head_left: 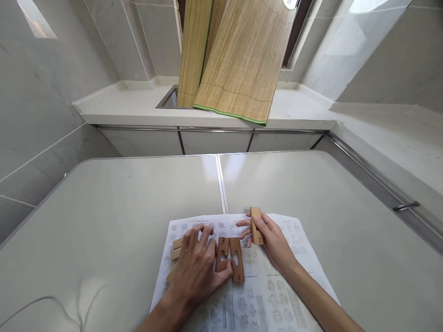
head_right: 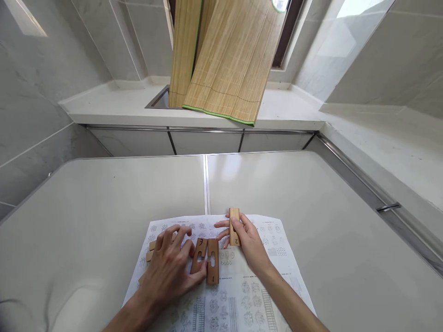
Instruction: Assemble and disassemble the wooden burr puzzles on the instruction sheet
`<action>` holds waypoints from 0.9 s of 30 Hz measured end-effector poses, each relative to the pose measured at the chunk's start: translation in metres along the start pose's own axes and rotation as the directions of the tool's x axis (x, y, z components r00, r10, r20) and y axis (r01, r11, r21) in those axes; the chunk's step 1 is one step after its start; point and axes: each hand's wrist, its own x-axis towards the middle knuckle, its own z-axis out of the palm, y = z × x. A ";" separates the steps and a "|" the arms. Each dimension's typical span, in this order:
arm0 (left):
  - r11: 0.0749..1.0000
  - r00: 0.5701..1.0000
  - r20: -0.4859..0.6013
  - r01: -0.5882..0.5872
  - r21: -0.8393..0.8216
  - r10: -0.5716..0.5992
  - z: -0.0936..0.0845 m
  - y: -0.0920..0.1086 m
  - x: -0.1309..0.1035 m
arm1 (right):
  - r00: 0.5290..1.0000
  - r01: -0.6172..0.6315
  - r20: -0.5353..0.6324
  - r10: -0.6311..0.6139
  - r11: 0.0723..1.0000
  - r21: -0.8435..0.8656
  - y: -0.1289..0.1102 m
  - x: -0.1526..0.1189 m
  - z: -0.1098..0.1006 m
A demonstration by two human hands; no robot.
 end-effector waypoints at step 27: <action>0.362 0.886 0.463 0.442 -0.820 -0.034 0.007 0.023 -0.005 | 0.973 -0.019 0.231 0.005 0.998 0.058 0.007 -0.019 0.004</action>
